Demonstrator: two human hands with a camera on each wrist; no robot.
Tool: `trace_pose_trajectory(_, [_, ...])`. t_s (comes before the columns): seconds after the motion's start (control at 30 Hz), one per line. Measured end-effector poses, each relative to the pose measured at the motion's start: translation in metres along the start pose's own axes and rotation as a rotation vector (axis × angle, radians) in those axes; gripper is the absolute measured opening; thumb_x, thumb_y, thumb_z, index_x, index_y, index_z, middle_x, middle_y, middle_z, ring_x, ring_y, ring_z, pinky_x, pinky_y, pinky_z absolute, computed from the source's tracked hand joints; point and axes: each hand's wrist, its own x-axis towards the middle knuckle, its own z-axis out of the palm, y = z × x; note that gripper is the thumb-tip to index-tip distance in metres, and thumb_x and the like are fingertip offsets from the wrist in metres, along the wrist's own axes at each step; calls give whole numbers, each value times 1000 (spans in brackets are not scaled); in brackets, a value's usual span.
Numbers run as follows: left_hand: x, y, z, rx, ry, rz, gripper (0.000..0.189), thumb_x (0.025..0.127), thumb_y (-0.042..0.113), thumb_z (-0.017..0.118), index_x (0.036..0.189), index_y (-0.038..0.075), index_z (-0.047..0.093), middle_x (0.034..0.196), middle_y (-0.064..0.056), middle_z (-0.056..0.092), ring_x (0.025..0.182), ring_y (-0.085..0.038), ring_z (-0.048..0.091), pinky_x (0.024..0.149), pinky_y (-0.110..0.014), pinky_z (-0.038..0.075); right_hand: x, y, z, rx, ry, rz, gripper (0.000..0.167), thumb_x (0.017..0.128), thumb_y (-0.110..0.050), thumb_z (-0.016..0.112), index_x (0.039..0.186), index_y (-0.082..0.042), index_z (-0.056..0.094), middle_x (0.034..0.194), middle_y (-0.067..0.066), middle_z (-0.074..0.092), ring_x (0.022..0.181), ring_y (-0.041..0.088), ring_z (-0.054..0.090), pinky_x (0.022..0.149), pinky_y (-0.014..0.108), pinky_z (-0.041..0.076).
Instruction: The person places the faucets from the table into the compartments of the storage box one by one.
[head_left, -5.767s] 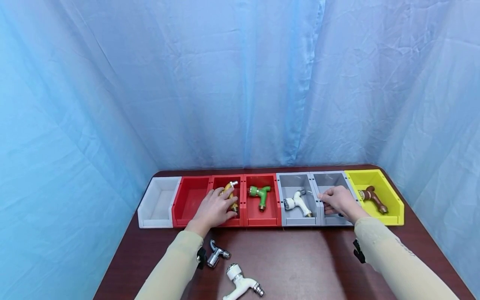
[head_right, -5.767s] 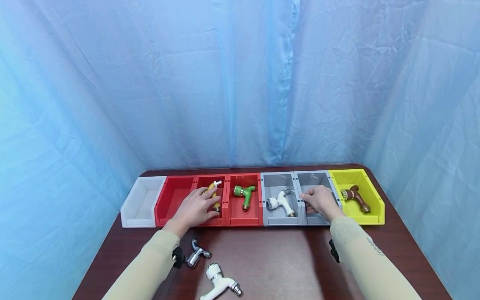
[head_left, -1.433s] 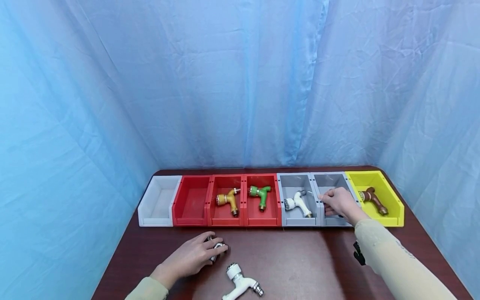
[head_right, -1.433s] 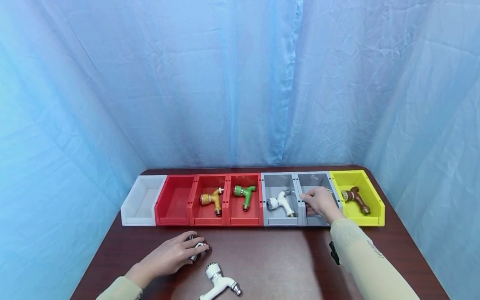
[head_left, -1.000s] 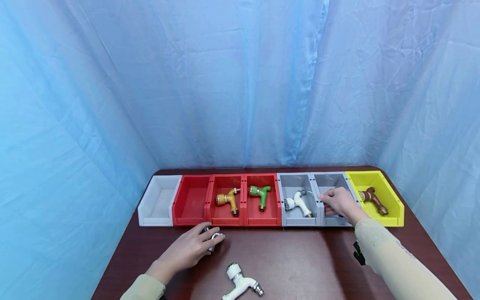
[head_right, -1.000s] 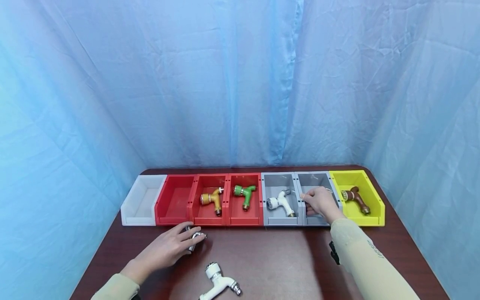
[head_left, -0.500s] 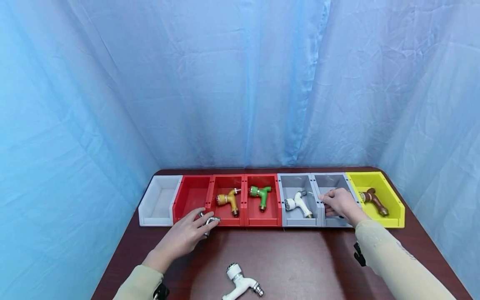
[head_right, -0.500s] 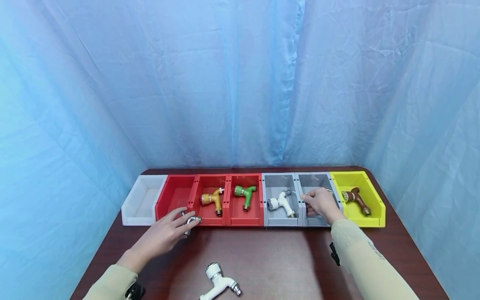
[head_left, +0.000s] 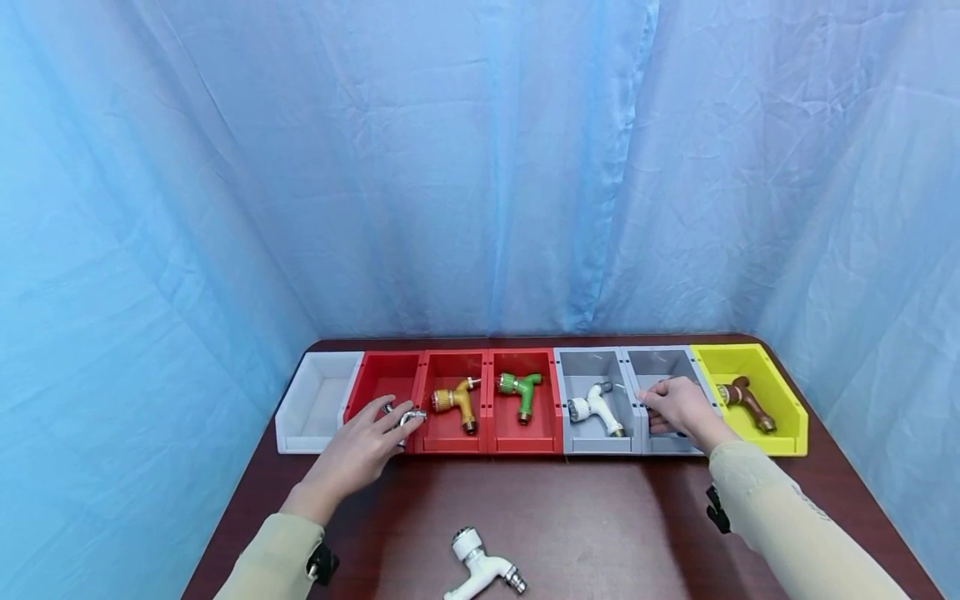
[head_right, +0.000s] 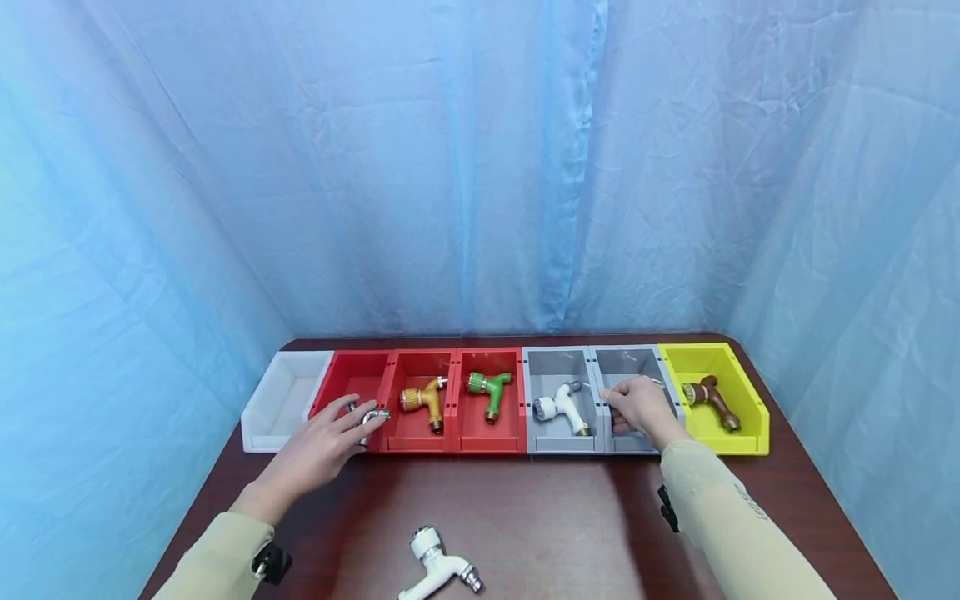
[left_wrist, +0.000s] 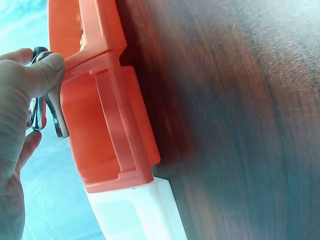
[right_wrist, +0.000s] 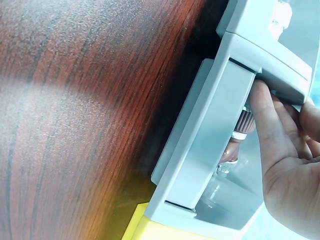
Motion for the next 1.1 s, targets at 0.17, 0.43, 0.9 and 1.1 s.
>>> trace_pose_trajectory(0.17, [3,-7,2,29,16,-28,84,70,20,96,145,27,59,143,-7,61,134,-34,50,90,-49,60,-1,0,0,3,-1,-5,37,106,-27,57,116,7,68,96,14,69,79,19,68,75,40,64])
trace_pose_trajectory(0.43, [7,-15,4,20,23,-82,82,71,20,95,145,26,59,143,-9,60,135,-35,49,90,-50,60,0,1,-1,3,-8,2,39,106,-28,58,120,8,67,97,15,68,82,21,67,77,41,64])
trace_pose_trajectory(0.9, [14,-26,6,-27,-30,-161,74,78,19,90,145,22,60,148,-12,57,138,-38,46,93,-52,58,4,0,0,18,-13,25,40,106,-26,57,126,9,63,99,16,69,83,21,69,75,39,64])
trace_pose_trajectory(1.1, [15,-30,8,-28,-39,-169,70,81,19,88,145,22,60,148,-13,57,137,-39,47,95,-53,57,4,1,0,9,-12,22,41,107,-26,57,126,10,63,99,16,69,83,20,69,73,37,64])
